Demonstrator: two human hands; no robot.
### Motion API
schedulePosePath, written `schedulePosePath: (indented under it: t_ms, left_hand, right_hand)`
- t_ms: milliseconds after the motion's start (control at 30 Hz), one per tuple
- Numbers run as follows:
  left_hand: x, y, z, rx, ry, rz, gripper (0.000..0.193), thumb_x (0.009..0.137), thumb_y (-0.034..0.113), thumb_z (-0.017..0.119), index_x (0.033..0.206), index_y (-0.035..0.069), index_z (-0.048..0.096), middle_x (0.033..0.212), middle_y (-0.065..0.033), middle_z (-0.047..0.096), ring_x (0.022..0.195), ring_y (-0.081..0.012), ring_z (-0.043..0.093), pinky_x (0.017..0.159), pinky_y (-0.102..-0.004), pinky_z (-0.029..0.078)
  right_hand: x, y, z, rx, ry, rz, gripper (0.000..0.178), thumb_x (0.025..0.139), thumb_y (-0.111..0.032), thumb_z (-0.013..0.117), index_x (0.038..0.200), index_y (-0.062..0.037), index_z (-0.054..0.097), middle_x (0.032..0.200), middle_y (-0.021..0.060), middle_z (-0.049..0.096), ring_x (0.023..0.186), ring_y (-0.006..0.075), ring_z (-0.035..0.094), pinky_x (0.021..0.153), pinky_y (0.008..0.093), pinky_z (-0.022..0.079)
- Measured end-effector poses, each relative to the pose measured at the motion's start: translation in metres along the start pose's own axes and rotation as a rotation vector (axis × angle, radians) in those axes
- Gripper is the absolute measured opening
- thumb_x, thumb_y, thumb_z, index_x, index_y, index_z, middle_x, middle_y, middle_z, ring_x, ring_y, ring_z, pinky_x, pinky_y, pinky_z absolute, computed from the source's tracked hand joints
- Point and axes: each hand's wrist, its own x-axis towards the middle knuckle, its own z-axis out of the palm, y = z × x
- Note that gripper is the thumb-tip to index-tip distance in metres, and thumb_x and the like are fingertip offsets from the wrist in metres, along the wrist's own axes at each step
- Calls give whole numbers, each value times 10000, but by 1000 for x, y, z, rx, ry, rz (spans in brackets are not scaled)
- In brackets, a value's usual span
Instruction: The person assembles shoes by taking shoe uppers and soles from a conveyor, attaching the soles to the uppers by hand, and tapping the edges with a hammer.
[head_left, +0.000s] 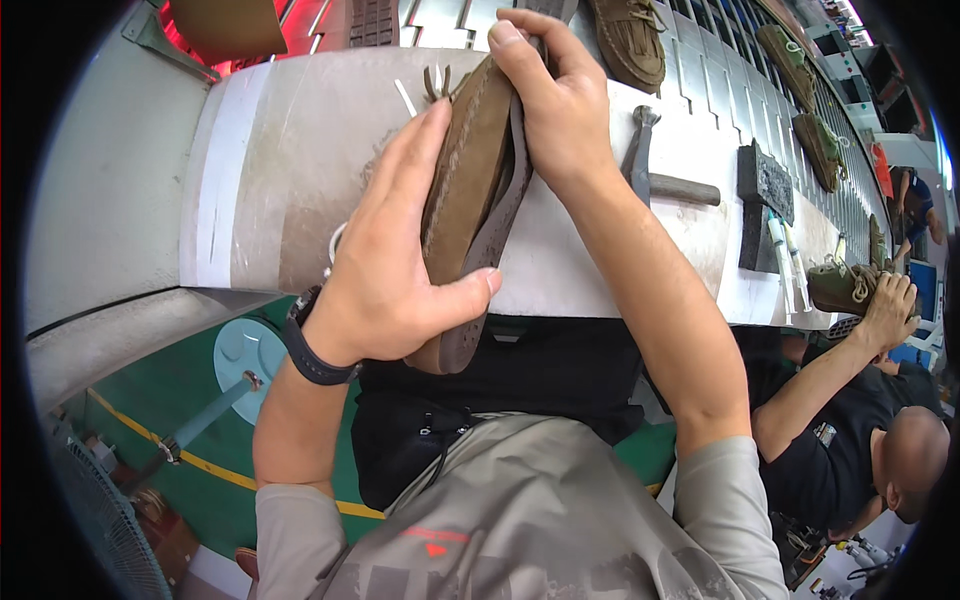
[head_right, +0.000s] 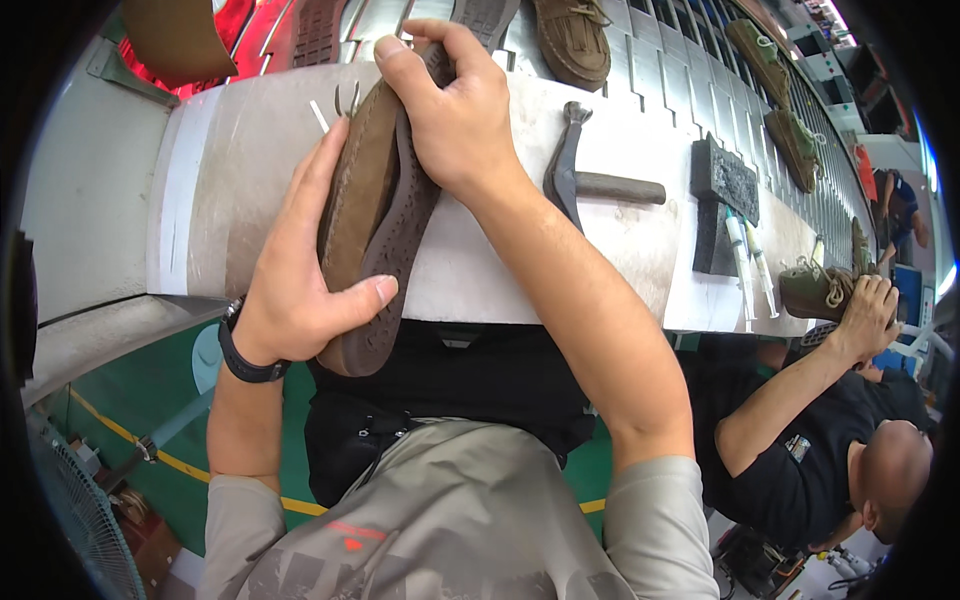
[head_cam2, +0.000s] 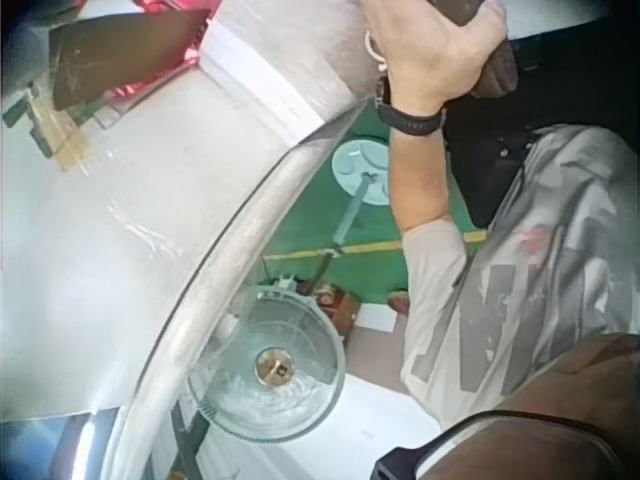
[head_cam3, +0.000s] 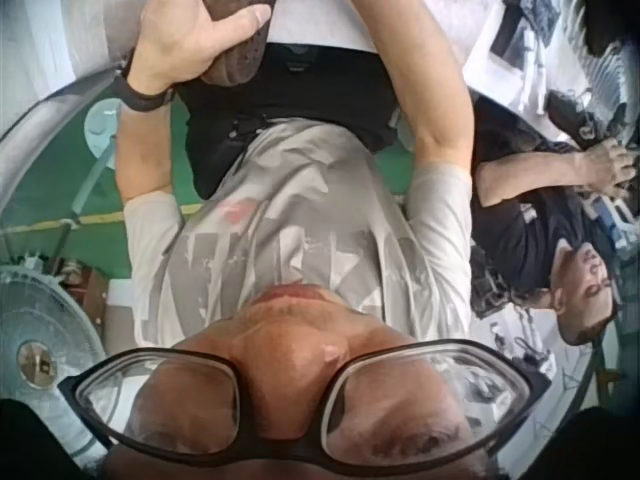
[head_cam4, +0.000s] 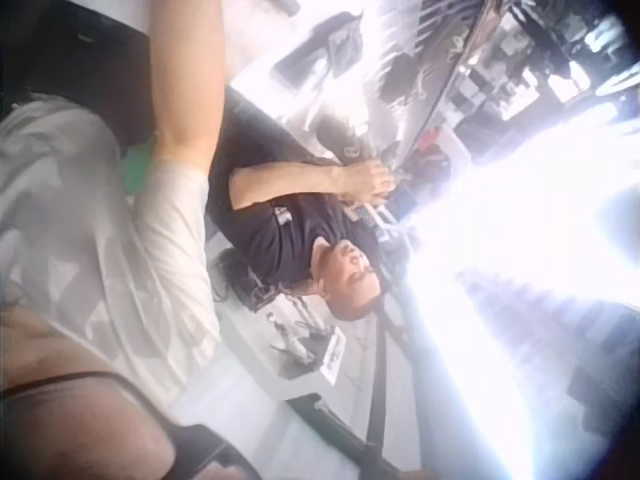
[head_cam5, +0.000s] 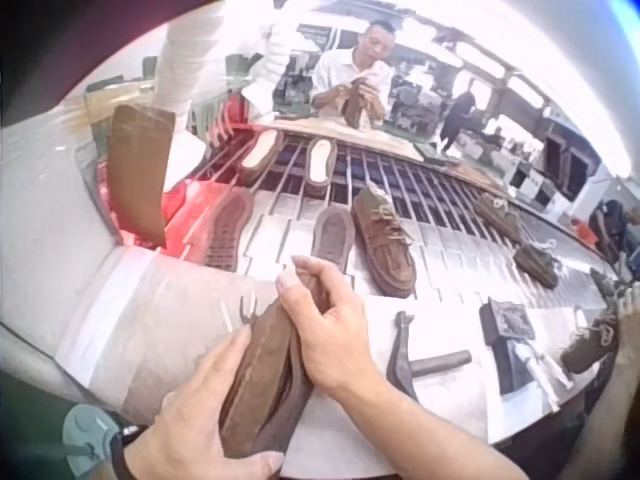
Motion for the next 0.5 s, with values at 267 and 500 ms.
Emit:
schedulePosePath:
  t_ms: [267, 500]
  left_hand:
    - [-1, -3, 1, -56, 11, 4, 1086, 755, 217, 819, 1621, -114, 253, 1611, -329, 359, 1506, -449, 393, 1249, -449, 323]
    - [-4, -5, -1, -10, 17, 26, 1083, 770, 236, 822, 1617, -127, 252, 1617, -327, 357, 1515, -438, 389, 1251, -440, 321]
  right_hand:
    - [-7, -8, -2, -119, -31, -26, 436, 976, -238, 749, 1260, 81, 661, 994, 160, 724, 941, 206, 675, 885, 335, 528]
    - [-13, -23, 10, -79, 43, 112, 349, 1020, -193, 678, 1277, 43, 687, 1154, 173, 721, 1100, 226, 666, 984, 357, 507]
